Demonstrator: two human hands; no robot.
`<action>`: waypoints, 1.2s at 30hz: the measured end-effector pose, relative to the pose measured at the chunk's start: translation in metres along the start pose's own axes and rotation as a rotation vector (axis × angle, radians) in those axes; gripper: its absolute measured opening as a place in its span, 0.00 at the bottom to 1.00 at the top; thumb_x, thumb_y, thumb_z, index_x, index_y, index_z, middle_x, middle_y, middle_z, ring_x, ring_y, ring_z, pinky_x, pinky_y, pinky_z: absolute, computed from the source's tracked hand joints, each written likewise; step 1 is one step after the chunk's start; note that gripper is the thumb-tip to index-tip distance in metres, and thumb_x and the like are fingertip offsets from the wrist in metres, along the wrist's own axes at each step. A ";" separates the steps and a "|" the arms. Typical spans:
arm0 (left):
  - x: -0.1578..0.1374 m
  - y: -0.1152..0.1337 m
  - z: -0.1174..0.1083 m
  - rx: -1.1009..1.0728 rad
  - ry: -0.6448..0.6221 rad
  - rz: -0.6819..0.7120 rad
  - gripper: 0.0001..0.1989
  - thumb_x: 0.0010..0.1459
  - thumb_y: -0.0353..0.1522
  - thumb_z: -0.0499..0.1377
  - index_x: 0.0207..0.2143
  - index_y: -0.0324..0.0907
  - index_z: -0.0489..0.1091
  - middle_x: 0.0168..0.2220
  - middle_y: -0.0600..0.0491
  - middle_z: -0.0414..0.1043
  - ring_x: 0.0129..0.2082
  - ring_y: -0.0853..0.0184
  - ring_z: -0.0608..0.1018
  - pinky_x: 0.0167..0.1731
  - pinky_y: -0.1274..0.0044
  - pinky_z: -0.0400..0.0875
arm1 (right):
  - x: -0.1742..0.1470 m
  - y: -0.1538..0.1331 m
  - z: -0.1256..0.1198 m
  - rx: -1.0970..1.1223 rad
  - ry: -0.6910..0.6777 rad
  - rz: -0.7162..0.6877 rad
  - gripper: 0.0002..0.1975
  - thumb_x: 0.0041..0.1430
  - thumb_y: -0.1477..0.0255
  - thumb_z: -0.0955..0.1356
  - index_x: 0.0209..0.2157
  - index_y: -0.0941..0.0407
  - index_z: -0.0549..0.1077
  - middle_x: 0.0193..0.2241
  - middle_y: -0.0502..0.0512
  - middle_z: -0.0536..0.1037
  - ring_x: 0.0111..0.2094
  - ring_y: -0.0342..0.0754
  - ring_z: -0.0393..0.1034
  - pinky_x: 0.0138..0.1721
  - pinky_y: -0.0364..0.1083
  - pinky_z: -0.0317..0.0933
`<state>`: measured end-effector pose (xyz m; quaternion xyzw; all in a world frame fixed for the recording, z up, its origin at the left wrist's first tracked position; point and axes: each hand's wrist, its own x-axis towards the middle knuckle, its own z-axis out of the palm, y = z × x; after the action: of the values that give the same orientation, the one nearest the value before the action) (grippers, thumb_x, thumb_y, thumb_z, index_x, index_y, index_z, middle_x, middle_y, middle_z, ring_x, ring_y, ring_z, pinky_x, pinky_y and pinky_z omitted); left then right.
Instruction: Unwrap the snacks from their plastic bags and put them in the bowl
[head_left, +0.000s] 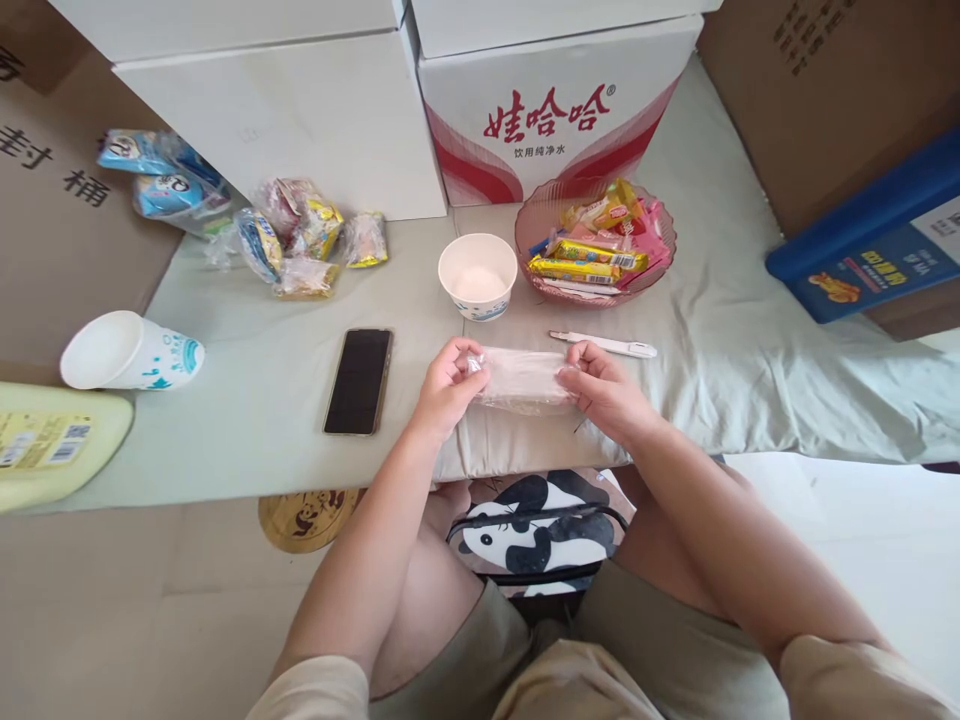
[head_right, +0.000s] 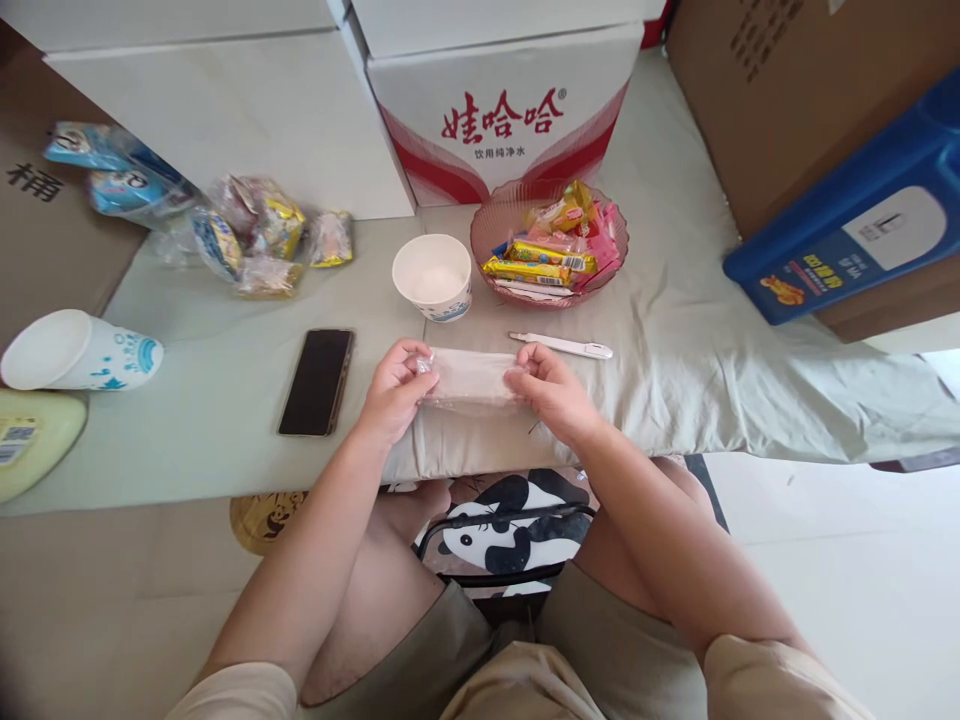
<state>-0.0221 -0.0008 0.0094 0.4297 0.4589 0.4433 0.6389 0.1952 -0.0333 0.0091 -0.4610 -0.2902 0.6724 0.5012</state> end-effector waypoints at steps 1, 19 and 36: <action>0.001 -0.001 -0.001 0.010 0.042 0.030 0.19 0.43 0.32 0.69 0.37 0.44 0.66 0.25 0.61 0.69 0.21 0.76 0.69 0.24 0.83 0.64 | 0.001 0.000 0.001 0.020 0.029 0.003 0.22 0.40 0.67 0.80 0.33 0.51 0.67 0.22 0.42 0.69 0.23 0.40 0.62 0.26 0.40 0.59; -0.001 -0.015 0.012 0.210 -0.082 0.093 0.21 0.52 0.43 0.69 0.44 0.43 0.72 0.46 0.47 0.77 0.44 0.63 0.80 0.43 0.73 0.75 | -0.009 0.011 0.002 -0.693 0.129 -0.598 0.07 0.64 0.66 0.65 0.34 0.51 0.62 0.41 0.55 0.77 0.42 0.51 0.71 0.45 0.51 0.62; 0.002 -0.016 0.023 -0.080 -0.050 0.070 0.22 0.47 0.47 0.73 0.36 0.41 0.75 0.31 0.55 0.77 0.30 0.71 0.77 0.33 0.79 0.71 | 0.009 0.021 0.012 -0.267 0.018 -0.339 0.26 0.55 0.59 0.72 0.51 0.48 0.60 0.47 0.55 0.74 0.43 0.50 0.73 0.43 0.50 0.68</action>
<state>0.0029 -0.0062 -0.0011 0.4305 0.4093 0.4728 0.6508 0.1750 -0.0309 -0.0068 -0.4738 -0.4456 0.5301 0.5440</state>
